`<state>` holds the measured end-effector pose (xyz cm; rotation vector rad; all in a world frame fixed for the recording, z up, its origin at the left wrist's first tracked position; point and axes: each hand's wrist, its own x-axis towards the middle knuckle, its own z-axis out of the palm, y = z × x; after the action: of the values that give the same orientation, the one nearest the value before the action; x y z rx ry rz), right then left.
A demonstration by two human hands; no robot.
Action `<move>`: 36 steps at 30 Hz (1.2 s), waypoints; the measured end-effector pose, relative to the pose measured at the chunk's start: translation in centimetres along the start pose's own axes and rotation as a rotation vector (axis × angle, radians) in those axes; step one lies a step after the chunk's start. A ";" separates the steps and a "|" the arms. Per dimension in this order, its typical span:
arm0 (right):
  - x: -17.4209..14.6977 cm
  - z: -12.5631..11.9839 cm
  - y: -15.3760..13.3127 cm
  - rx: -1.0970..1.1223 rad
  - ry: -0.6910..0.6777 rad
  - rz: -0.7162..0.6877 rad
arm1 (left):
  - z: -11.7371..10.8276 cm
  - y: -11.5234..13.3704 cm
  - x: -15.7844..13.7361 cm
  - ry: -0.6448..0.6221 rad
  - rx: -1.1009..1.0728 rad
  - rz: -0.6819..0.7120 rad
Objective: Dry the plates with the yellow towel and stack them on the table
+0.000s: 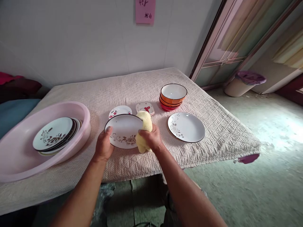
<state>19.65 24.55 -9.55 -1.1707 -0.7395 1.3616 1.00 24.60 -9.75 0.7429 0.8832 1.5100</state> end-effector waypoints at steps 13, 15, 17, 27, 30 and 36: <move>-1.0 2.3 0.7 0.225 0.043 0.085 | 0.8 -1.6 -0.5 0.024 -0.236 -0.193; -0.6 1.5 0.1 0.158 0.050 0.047 | 0.3 -1.0 -0.1 -0.033 -0.213 -0.181; -0.3 0.6 -0.2 0.092 0.008 0.027 | -0.2 -0.4 0.3 -0.058 -0.172 -0.159; -0.7 1.8 2.7 0.204 -0.081 0.095 | 0.5 -0.3 0.1 0.051 -0.170 -0.087; -1.4 2.7 2.4 0.271 -0.091 0.159 | 1.3 -0.9 -0.2 0.057 -0.228 -0.094; -0.8 1.1 0.1 0.124 0.001 0.102 | 0.1 -0.3 0.1 -0.027 -0.192 -0.155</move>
<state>18.47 23.93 -9.16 -1.1231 -0.5929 1.4705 1.23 24.75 -9.93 0.5403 0.7461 1.4204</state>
